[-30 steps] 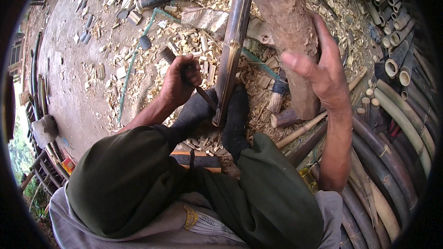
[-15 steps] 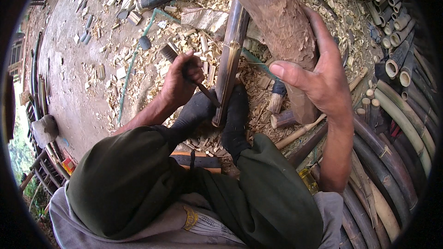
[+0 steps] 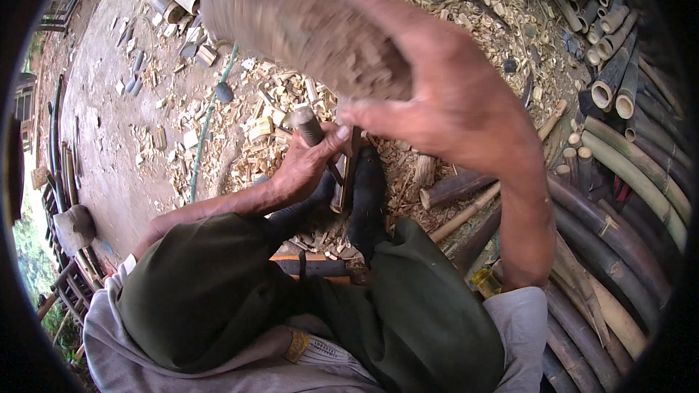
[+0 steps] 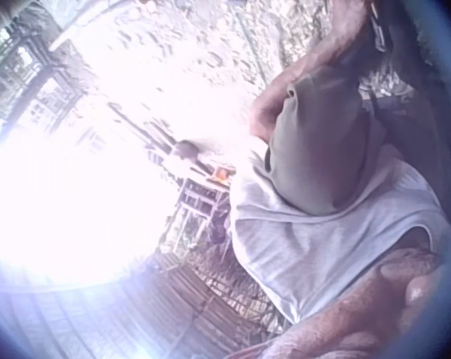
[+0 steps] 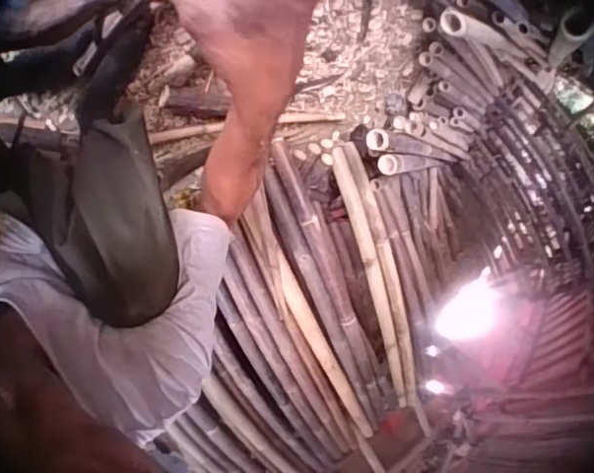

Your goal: The person splits a long bamboo pole lengthwise using a machete and a wooden mallet. They position the machete blade against the bamboo, strike the handle with the mallet to drive the blade into the material, and then pull the split sections apart to separate them.

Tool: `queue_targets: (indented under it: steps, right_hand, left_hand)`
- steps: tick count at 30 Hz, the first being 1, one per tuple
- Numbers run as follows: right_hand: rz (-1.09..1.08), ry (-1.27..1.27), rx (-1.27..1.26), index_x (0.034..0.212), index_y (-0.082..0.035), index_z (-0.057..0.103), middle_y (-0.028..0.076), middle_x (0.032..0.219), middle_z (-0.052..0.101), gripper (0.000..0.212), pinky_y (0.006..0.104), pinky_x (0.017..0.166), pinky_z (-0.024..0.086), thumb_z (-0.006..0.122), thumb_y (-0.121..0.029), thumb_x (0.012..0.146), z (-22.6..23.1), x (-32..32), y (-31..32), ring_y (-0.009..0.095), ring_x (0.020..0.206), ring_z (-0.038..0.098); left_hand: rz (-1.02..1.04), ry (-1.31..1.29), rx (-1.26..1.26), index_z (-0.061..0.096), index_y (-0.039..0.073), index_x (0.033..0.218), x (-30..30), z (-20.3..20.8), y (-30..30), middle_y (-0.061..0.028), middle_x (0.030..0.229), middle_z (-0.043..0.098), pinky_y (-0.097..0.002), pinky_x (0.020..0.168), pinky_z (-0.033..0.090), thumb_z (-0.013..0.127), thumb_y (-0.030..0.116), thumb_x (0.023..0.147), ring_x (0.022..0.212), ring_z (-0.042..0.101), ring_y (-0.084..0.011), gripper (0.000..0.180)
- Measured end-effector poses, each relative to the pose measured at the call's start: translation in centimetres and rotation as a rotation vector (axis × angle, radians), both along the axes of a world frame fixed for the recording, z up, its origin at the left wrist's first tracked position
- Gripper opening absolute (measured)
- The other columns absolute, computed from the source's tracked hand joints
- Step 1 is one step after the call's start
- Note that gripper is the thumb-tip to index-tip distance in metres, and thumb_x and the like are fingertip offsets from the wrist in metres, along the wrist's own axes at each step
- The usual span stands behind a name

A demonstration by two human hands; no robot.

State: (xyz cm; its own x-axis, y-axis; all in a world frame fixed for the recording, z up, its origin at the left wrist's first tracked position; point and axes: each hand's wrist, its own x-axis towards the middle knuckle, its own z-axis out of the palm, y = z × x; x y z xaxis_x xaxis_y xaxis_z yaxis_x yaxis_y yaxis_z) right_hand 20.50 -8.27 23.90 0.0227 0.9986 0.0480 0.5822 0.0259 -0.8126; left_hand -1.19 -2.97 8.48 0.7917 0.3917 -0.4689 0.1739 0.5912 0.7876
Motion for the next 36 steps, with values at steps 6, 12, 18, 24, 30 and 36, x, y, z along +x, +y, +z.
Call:
queue_targets:
  steps: [6,12,18,24,30,36]
  right_hand:
    - [0.052,-0.193,-0.285,0.161,-0.020,0.035,0.015,0.151,0.053,0.097,0.0506,0.111,0.051,0.082,-0.011,0.076,-1.3,-1.3,-1.4,0.038,0.126,0.062]
    - [-0.026,-0.023,-0.090,0.161,-0.019,0.035,0.015,0.152,0.053,0.102,0.0444,0.108,0.055,0.082,-0.003,0.072,-1.0,-0.5,-2.7,0.034,0.127,0.063]
    - [0.083,-0.172,-0.265,0.161,-0.017,0.036,0.017,0.146,0.058,0.104,0.0447,0.112,0.051,0.083,-0.006,0.069,-0.8,-0.1,-2.5,0.032,0.128,0.062]
    - [-0.399,0.148,-0.281,0.163,-0.013,0.029,0.025,0.147,0.054,0.106,0.0448,0.111,0.050,0.086,-0.025,0.075,-7.3,4.8,-5.4,0.035,0.127,0.062]
    - [-0.831,-0.345,-0.471,0.163,-0.006,0.024,0.024,0.151,0.049,0.099,0.0538,0.116,0.043,0.082,-0.024,0.084,-14.9,9.1,-8.8,0.039,0.129,0.059]
    - [-0.433,-0.081,-0.761,0.097,-0.010,0.078,0.014,0.097,0.071,0.041,0.0460,0.084,0.056,0.070,-0.050,0.093,-14.9,-1.2,-7.9,0.031,0.093,0.070]
  left_hand:
    - [0.086,-0.085,-0.028,0.072,0.006,0.088,0.9,0.1,-1.2,0.0056,0.075,0.062,-0.0233,0.059,0.040,0.070,0.026,0.103,0.069,0.050,-0.0024,0.025]
    - [-0.076,0.005,0.102,0.069,0.007,0.083,0.8,0.0,-0.7,0.0061,0.073,0.060,-0.0252,0.059,0.040,0.072,0.029,0.101,0.068,0.049,-0.0037,0.029]
    - [0.006,-0.117,-0.067,0.069,0.006,0.093,0.7,-1.0,-1.3,0.0034,0.083,0.064,-0.0289,0.068,0.043,0.071,0.026,0.102,0.078,0.055,-0.0078,0.022]
    - [0.434,0.294,-0.407,0.064,0.007,0.101,-1.0,-4.6,3.0,0.0023,0.071,0.051,-0.0309,0.068,0.039,0.066,0.036,0.101,0.069,0.050,-0.0129,0.029]
    - [0.533,0.185,-0.594,0.056,0.011,0.077,-0.8,-6.4,3.3,0.0032,0.061,0.039,-0.0310,0.055,0.032,0.068,0.040,0.094,0.057,0.037,-0.0136,0.036]
    - [0.521,0.155,-0.564,0.049,0.012,0.069,-0.9,-7.5,3.8,0.0050,0.054,0.027,-0.0311,0.050,0.027,0.066,0.041,0.094,0.049,0.029,-0.0132,0.041]
